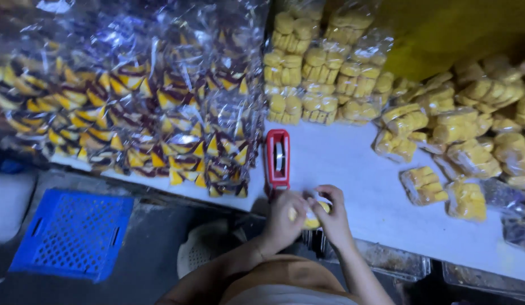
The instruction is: The person packages small yellow bakery items into clear plastic bags by hand, using a red tape dispenser to seal each bag before placing it back on the table.
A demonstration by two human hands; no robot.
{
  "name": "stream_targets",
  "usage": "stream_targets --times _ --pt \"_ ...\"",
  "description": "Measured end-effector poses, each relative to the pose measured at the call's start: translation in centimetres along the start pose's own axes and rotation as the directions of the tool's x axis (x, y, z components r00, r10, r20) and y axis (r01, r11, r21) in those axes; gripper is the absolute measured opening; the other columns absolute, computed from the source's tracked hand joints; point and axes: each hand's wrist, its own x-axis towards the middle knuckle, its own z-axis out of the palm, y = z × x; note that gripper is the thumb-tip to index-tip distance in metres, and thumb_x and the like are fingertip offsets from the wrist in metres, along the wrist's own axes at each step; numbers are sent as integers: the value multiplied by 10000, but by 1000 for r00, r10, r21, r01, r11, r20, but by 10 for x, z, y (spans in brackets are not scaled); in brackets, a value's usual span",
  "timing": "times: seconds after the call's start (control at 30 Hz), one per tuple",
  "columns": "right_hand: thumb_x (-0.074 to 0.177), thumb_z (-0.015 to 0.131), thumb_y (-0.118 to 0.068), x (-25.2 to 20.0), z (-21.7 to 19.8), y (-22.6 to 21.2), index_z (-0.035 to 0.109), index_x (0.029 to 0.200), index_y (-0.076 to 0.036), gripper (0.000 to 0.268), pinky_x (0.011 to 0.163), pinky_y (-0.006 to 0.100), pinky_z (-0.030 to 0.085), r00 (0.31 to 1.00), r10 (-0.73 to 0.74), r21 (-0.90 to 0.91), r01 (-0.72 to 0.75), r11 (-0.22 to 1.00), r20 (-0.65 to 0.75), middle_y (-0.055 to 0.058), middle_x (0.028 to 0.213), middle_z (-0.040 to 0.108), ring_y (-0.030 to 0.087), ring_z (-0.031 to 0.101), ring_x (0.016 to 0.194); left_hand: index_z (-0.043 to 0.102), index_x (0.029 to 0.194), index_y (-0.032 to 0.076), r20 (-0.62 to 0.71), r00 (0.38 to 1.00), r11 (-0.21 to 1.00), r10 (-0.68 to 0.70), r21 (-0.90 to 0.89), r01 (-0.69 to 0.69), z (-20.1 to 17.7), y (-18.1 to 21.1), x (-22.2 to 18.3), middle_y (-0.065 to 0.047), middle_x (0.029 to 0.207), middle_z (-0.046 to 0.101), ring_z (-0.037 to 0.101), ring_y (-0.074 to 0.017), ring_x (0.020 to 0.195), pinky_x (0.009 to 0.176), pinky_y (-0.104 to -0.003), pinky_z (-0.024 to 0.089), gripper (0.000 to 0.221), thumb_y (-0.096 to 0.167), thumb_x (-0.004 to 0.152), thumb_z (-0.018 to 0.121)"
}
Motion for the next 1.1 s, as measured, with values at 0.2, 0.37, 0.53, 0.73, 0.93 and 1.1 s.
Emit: stream_targets --times 0.2,0.37,0.53,0.73,0.93,1.1 --pt "770 806 -40 -22 -21 -1 426 1243 -166 620 462 354 603 981 159 376 -105 921 -113 107 1062 546 204 640 792 606 953 160 462 799 909 -384 37 415 77 -72 80 6 936 666 628 -149 909 884 -300 482 170 326 986 627" --pt "716 708 7 -1 -147 33 536 1388 -230 734 708 262 563 947 199 587 -13 810 -253 86 1139 678 163 646 856 520 1322 215 191 810 657 -554 698 285 65 -133 245 -121 1358 576 523 -382 1235 959 -544 428 534 507 889 631" --pt "950 729 -452 9 -166 20 468 1422 -427 540 1175 451 470 729 -37 561 557 613 -684 120 1618 442 362 523 1458 726 1139 372 -30 817 521 -576 756 395 64 -197 296 -99 1297 473 385 -337 1213 984 -463 272 252 464 905 711" --pt "874 686 -103 17 -90 43 597 1272 -12 418 837 415 589 907 223 510 -11 860 -358 201 1132 710 322 709 900 495 919 78 430 903 835 -5 499 -233 74 -165 255 -99 782 585 540 -289 773 667 -404 421 228 218 1100 490" --pt "739 795 -180 29 -45 36 365 1574 -139 941 1028 343 461 991 125 717 -57 695 -43 140 1382 597 237 605 1178 664 1188 50 653 728 977 210 -157 -142 41 -48 124 -73 1167 669 649 -188 1105 1038 -325 483 238 162 1084 481" --pt "843 775 -45 -23 -24 -1 785 923 27 108 870 439 590 981 149 672 -193 715 123 162 1078 760 306 717 979 531 1135 104 335 850 809 -406 -301 505 1 18 67 -76 893 671 684 -164 809 762 -262 547 465 47 793 840"
